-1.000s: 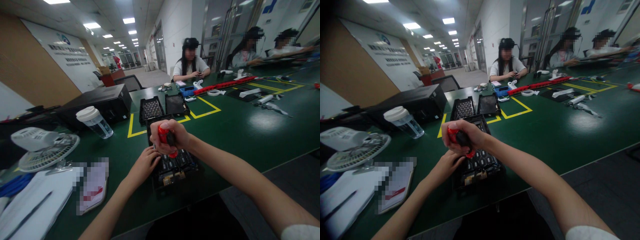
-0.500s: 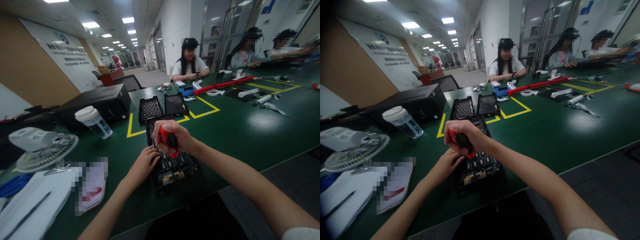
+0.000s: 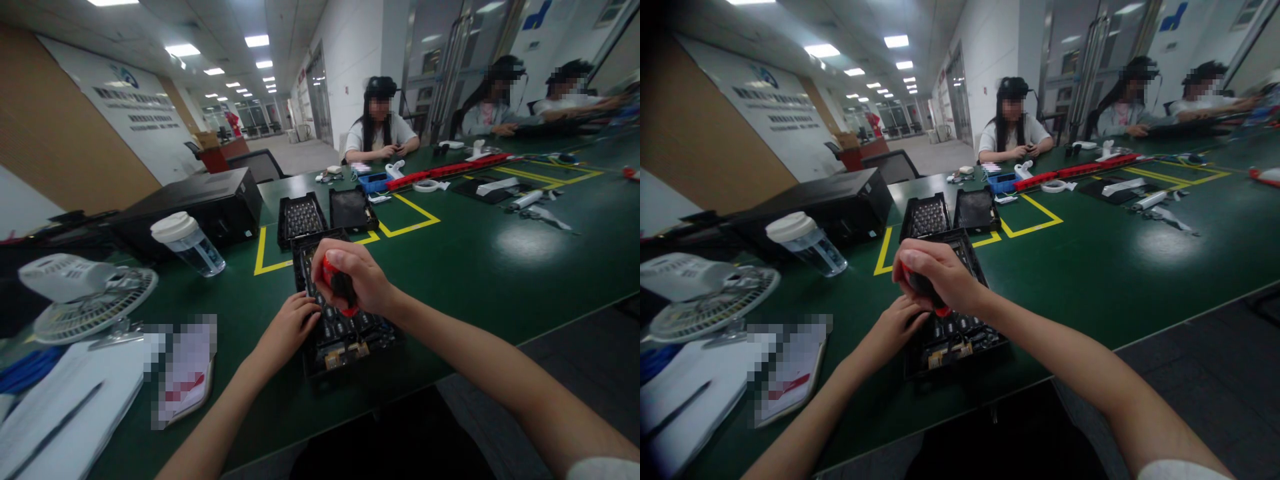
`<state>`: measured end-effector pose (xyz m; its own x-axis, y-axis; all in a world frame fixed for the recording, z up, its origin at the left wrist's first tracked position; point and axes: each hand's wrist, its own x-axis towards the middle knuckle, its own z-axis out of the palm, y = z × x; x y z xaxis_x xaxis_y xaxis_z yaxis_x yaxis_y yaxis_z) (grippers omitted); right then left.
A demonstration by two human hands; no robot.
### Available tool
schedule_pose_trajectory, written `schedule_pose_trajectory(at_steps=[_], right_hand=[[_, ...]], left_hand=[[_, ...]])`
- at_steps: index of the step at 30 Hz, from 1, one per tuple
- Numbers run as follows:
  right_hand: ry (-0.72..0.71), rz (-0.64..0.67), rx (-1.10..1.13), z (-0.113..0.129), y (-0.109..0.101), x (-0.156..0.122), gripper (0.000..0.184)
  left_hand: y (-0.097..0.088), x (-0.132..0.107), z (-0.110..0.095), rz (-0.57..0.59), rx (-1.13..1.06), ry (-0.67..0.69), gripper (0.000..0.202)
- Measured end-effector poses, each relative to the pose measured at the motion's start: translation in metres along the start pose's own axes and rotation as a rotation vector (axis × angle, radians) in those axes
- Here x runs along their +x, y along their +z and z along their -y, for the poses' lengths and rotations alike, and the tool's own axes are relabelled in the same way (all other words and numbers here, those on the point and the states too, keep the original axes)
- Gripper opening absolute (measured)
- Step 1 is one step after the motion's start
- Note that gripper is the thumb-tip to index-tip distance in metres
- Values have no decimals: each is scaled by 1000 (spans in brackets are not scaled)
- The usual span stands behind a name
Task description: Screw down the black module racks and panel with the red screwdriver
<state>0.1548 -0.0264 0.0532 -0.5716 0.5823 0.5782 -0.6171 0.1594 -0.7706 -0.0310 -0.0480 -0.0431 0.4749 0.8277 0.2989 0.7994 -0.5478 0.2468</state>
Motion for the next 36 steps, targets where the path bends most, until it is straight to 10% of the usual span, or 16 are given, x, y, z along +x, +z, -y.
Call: schedule_pose_trajectory(at_steps=[36], right_hand=[[46,-113,-166,15,-14,-1,11]], left_hand=[[-5,2,-1,65,-25,-59,21]])
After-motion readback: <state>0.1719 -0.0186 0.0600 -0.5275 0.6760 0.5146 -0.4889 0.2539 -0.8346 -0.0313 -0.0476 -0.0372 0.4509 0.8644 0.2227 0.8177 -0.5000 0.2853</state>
